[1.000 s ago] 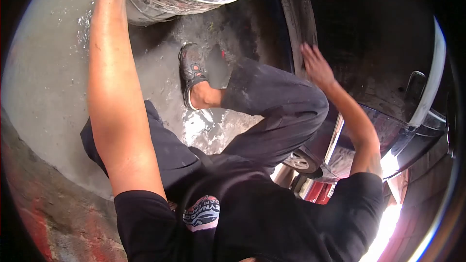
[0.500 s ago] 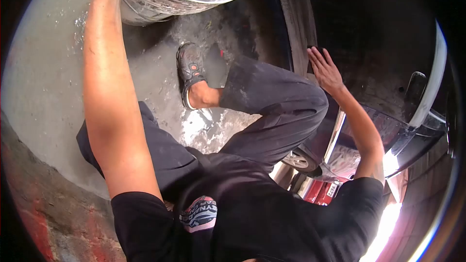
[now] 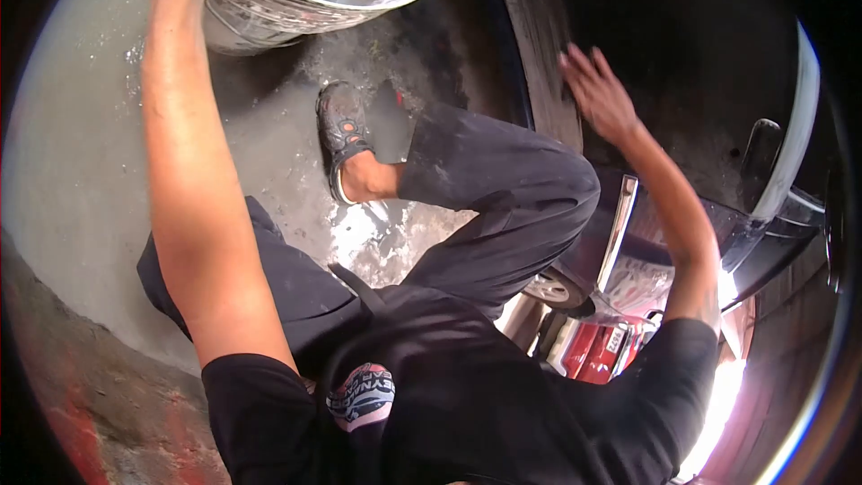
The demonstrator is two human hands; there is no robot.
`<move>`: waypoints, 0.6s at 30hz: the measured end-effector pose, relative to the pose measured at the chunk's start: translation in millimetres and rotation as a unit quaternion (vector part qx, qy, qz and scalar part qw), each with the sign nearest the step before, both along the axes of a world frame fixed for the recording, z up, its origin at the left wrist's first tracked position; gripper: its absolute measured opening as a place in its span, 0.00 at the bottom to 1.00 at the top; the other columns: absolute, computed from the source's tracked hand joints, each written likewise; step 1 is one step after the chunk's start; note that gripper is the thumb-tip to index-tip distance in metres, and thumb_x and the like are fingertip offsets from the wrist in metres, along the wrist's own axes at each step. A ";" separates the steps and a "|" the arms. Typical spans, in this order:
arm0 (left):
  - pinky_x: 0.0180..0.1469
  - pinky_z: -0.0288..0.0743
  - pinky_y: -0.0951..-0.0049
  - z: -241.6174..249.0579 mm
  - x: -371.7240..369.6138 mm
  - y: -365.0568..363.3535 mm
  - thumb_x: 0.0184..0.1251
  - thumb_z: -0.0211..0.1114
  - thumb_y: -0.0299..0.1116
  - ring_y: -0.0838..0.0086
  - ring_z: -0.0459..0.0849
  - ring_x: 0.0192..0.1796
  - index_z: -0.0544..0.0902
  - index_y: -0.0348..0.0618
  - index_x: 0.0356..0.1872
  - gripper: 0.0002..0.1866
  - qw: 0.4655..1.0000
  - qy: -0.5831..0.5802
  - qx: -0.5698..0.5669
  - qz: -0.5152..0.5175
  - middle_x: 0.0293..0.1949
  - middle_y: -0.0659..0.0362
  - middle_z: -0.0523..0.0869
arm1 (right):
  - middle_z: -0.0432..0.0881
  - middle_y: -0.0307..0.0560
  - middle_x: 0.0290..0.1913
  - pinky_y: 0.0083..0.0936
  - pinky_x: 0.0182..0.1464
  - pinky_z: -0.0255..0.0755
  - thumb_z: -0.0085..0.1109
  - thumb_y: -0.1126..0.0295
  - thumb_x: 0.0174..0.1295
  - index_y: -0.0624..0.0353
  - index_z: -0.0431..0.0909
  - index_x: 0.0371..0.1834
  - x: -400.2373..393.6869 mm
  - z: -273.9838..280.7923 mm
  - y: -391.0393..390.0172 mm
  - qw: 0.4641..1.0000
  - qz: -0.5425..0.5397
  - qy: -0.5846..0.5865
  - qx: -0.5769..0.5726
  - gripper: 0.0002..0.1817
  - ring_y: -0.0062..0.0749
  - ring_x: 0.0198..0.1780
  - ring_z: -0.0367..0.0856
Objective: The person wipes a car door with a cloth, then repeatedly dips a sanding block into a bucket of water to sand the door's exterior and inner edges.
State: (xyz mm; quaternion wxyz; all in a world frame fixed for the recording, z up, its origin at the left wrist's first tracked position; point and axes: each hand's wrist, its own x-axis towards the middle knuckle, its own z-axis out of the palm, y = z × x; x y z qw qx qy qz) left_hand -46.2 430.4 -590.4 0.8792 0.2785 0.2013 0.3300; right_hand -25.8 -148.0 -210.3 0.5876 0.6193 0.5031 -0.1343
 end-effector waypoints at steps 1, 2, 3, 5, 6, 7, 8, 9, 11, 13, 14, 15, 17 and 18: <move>0.56 0.78 0.73 66.7 -35.5 -41.4 0.60 0.57 0.22 0.70 0.86 0.52 0.87 0.32 0.56 0.23 0.989 0.055 0.133 0.037 0.49 0.54 0.90 | 0.62 0.50 0.84 0.52 0.87 0.39 0.53 0.71 0.62 0.68 0.67 0.77 19.8 -7.6 32.8 0.997 0.060 -0.046 0.012 0.36 0.44 0.88 0.47; 0.56 0.78 0.73 136.3 -72.4 -83.8 0.60 0.57 0.22 0.70 0.86 0.52 0.87 0.32 0.57 0.23 0.959 0.110 0.244 0.087 0.49 0.54 0.90 | 0.62 0.50 0.84 0.52 0.87 0.40 0.54 0.72 0.61 0.68 0.68 0.77 42.8 -18.5 57.2 0.993 0.080 -0.058 0.061 0.36 0.43 0.88 0.47; 0.56 0.78 0.73 131.8 -72.8 -80.9 0.60 0.57 0.22 0.70 0.86 0.52 0.87 0.32 0.57 0.23 0.960 0.112 0.243 0.080 0.49 0.54 0.90 | 0.61 0.51 0.84 0.52 0.87 0.41 0.55 0.72 0.60 0.69 0.68 0.77 52.8 -27.9 65.7 0.989 0.103 -0.061 0.086 0.37 0.44 0.88 0.47; 0.56 0.78 0.74 119.2 -71.1 -74.8 0.60 0.57 0.22 0.70 0.86 0.53 0.87 0.33 0.56 0.23 0.952 0.045 0.296 0.069 0.49 0.54 0.90 | 0.60 0.52 0.84 0.52 0.87 0.41 0.56 0.72 0.60 0.70 0.67 0.77 26.4 -27.3 54.7 0.992 0.069 -0.092 0.054 0.37 0.45 0.88 0.47; 0.56 0.78 0.74 115.9 -70.7 -73.3 0.60 0.57 0.22 0.70 0.86 0.53 0.87 0.33 0.56 0.23 0.952 0.046 0.294 0.074 0.49 0.54 0.90 | 0.59 0.53 0.85 0.51 0.87 0.40 0.56 0.72 0.60 0.71 0.67 0.77 -4.2 -18.4 49.2 0.993 0.030 -0.116 -0.001 0.38 0.45 0.88 0.47; 0.56 0.78 0.74 117.6 -67.7 -73.7 0.60 0.57 0.22 0.70 0.86 0.52 0.87 0.33 0.56 0.23 0.955 0.051 0.279 0.083 0.49 0.54 0.90 | 0.59 0.54 0.85 0.51 0.87 0.38 0.56 0.69 0.60 0.71 0.66 0.78 -20.6 -12.0 4.2 0.994 0.001 -0.094 -0.050 0.39 0.46 0.88 0.46; 0.56 0.78 0.74 119.3 -66.9 -77.9 0.60 0.57 0.22 0.70 0.86 0.52 0.88 0.34 0.56 0.22 0.959 0.057 0.262 0.087 0.49 0.55 0.90 | 0.58 0.53 0.85 0.52 0.88 0.36 0.54 0.68 0.61 0.70 0.65 0.79 -33.1 -4.9 -48.7 0.998 -0.006 -0.050 -0.046 0.39 0.45 0.88 0.46; 0.56 0.78 0.74 122.2 -68.8 -81.5 0.60 0.57 0.22 0.70 0.86 0.52 0.88 0.34 0.56 0.22 0.960 0.058 0.261 0.088 0.49 0.55 0.90 | 0.57 0.52 0.86 0.52 0.88 0.36 0.53 0.68 0.63 0.69 0.65 0.79 -44.7 2.4 -79.4 0.998 -0.009 -0.032 -0.054 0.38 0.43 0.88 0.46; 0.55 0.78 0.74 130.9 -72.6 -81.4 0.61 0.57 0.23 0.71 0.86 0.51 0.87 0.33 0.55 0.22 0.960 0.116 0.245 0.072 0.50 0.55 0.90 | 0.57 0.52 0.86 0.52 0.88 0.36 0.53 0.68 0.63 0.69 0.65 0.79 -24.1 3.1 -49.2 0.998 -0.011 -0.005 -0.063 0.38 0.42 0.88 0.46; 0.54 0.78 0.74 131.0 -72.2 -86.1 0.61 0.57 0.24 0.72 0.86 0.50 0.88 0.33 0.55 0.21 0.962 0.094 0.247 0.073 0.49 0.55 0.90 | 0.58 0.51 0.85 0.51 0.88 0.36 0.54 0.68 0.61 0.68 0.65 0.79 13.6 -6.8 1.2 0.997 0.068 -0.006 -0.029 0.39 0.40 0.88 0.47; 0.54 0.79 0.74 128.2 -74.2 -84.0 0.62 0.57 0.24 0.73 0.86 0.50 0.88 0.33 0.54 0.21 0.963 0.078 0.246 0.080 0.49 0.55 0.90 | 0.61 0.50 0.84 0.50 0.88 0.36 0.54 0.69 0.60 0.68 0.67 0.78 35.3 -21.3 55.9 0.996 0.077 -0.042 0.001 0.38 0.41 0.87 0.49; 0.54 0.79 0.74 127.5 -75.1 -85.0 0.62 0.57 0.24 0.73 0.86 0.50 0.88 0.33 0.54 0.21 0.963 0.080 0.246 0.081 0.49 0.55 0.90 | 0.64 0.50 0.83 0.50 0.87 0.39 0.55 0.70 0.61 0.69 0.68 0.76 56.2 -36.0 99.9 0.986 0.143 -0.088 0.005 0.37 0.41 0.86 0.53; 0.51 0.78 0.74 127.8 -75.5 -84.9 0.61 0.58 0.25 0.73 0.85 0.49 0.88 0.33 0.52 0.20 0.981 0.026 0.187 0.053 0.46 0.55 0.90 | 0.67 0.52 0.80 0.49 0.85 0.47 0.57 0.70 0.60 0.68 0.70 0.75 104.2 -72.7 138.1 0.974 0.146 -0.122 0.123 0.36 0.41 0.84 0.58; 0.50 0.78 0.74 125.7 -75.9 -83.2 0.60 0.58 0.25 0.72 0.85 0.48 0.88 0.33 0.51 0.19 0.987 0.001 0.158 0.038 0.45 0.56 0.90 | 0.67 0.52 0.80 0.49 0.85 0.47 0.57 0.70 0.60 0.68 0.70 0.75 95.5 -76.4 131.4 0.974 0.146 -0.117 0.127 0.36 0.41 0.84 0.58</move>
